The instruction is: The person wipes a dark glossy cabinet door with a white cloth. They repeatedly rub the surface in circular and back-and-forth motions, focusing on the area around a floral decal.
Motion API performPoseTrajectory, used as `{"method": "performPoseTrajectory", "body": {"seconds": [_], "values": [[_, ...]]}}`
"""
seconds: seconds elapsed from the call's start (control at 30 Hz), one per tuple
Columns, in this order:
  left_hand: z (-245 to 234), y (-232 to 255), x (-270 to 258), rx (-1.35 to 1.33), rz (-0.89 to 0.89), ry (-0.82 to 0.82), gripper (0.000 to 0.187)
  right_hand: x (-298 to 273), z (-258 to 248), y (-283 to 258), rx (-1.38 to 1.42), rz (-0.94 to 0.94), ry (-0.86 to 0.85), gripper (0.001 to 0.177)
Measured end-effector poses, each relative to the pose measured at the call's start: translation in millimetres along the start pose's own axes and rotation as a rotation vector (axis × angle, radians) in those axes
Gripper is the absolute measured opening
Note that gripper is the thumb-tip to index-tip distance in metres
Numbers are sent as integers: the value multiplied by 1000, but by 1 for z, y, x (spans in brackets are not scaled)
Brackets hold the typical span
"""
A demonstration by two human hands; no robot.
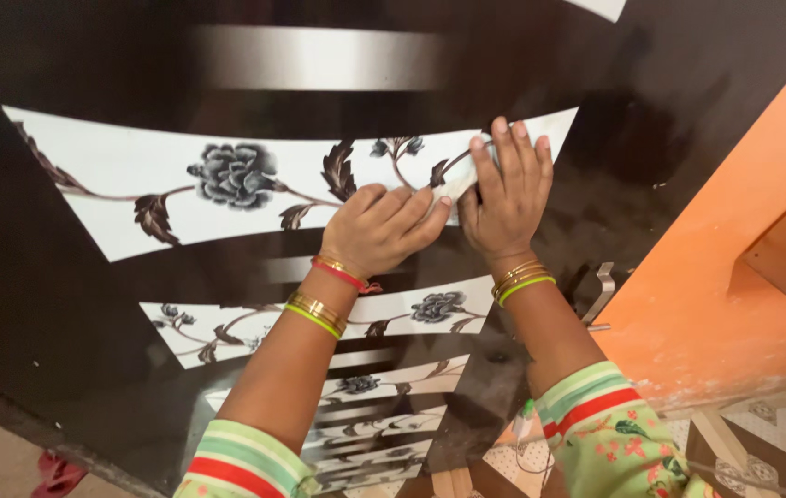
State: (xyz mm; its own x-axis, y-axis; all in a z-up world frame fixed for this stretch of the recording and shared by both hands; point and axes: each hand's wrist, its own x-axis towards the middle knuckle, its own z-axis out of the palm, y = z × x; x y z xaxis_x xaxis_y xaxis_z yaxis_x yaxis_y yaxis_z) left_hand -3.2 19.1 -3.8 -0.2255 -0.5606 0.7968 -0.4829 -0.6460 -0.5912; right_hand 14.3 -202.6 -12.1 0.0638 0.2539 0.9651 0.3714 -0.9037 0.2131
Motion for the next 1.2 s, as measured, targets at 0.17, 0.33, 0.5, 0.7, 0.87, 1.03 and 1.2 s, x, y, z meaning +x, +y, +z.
{"method": "performPoseTrajectory", "body": {"seconds": [0.17, 0.33, 0.5, 0.7, 0.87, 1.03, 1.2], "values": [[-9, -2, 6, -119, -95, -106, 34, 3, -8, -2, 167, 29, 74, 24], [-23, 13, 26, -406, -392, -167, 24, 5, -33, -2, 432, 129, 20, 14], [-37, 26, 39, -766, -382, -85, 34, 3, -55, 8, 568, 172, -1, 20], [-36, 28, 54, -878, -1188, -600, 26, 7, -55, 34, 585, 569, 88, 17], [-32, 107, 85, -554, -557, 111, 18, 25, -50, 40, 649, 582, 216, 23], [3, 161, 86, -548, -676, -135, 51, 40, -63, 51, 459, 281, 92, 16], [45, 135, 77, -344, -647, -302, 85, 41, -69, 51, 13, 172, 150, 24]]}}
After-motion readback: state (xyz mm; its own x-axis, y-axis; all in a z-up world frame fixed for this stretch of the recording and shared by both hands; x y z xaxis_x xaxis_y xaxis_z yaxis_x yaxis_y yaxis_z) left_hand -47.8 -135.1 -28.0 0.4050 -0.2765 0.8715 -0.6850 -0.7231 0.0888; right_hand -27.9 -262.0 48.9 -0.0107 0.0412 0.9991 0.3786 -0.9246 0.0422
